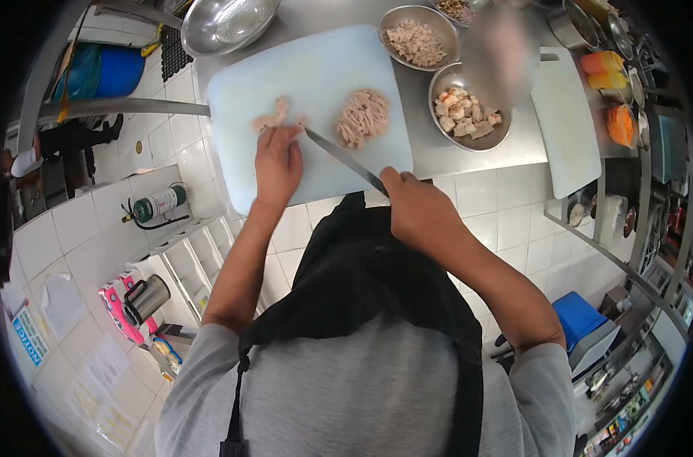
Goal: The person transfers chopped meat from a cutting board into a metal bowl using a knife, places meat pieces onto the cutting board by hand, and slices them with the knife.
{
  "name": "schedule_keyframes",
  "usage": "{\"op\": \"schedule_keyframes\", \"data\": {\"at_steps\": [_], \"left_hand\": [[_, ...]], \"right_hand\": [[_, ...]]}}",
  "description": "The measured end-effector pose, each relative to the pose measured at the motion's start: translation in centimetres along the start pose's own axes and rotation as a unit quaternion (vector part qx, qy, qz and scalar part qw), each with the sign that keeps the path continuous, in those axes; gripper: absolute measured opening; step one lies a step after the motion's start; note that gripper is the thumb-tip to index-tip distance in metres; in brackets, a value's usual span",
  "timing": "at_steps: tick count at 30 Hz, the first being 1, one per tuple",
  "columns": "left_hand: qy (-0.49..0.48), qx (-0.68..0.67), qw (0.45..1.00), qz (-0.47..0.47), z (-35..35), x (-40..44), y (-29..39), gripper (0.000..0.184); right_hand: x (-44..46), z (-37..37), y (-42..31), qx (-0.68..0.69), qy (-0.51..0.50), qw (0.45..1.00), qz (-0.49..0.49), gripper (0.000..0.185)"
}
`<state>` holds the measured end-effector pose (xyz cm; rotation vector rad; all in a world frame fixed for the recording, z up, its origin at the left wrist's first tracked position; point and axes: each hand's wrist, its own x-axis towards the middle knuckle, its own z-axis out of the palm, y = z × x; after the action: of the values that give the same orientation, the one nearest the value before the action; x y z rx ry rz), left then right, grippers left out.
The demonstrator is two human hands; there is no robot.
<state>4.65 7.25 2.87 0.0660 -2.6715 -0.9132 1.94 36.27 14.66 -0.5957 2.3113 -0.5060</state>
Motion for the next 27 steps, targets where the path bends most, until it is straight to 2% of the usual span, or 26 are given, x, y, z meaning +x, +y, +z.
{"op": "schedule_keyframes", "data": {"at_steps": [2,6,9,12,23,27], "left_hand": [[0.010,0.011,0.999,0.032,-0.3,2.1,-0.5,0.022],[-0.041,0.033,0.998,0.018,0.1,1.7,-0.8,0.017],[-0.090,-0.014,0.995,0.036,1.2,-0.8,1.8,0.014],[-0.086,-0.058,0.994,0.017,1.6,-2.0,4.7,0.015],[-0.090,-0.033,0.994,0.049,1.4,-1.8,3.3,0.015],[-0.079,-0.041,0.995,0.037,1.1,-2.1,3.5,0.014]], "right_hand": [[-0.2,0.7,0.4,-0.018,-0.038,0.999,0.011,0.030],[0.5,2.1,1.1,0.003,0.013,1.000,0.012,0.028],[1.7,2.0,1.5,0.009,0.058,0.998,0.018,0.029],[2.3,1.5,0.7,-0.020,0.059,0.998,0.005,0.031],[2.6,-1.0,-1.0,-0.090,0.016,0.994,-0.057,0.036],[2.1,0.8,-0.2,-0.079,0.018,0.996,-0.036,0.036]]}}
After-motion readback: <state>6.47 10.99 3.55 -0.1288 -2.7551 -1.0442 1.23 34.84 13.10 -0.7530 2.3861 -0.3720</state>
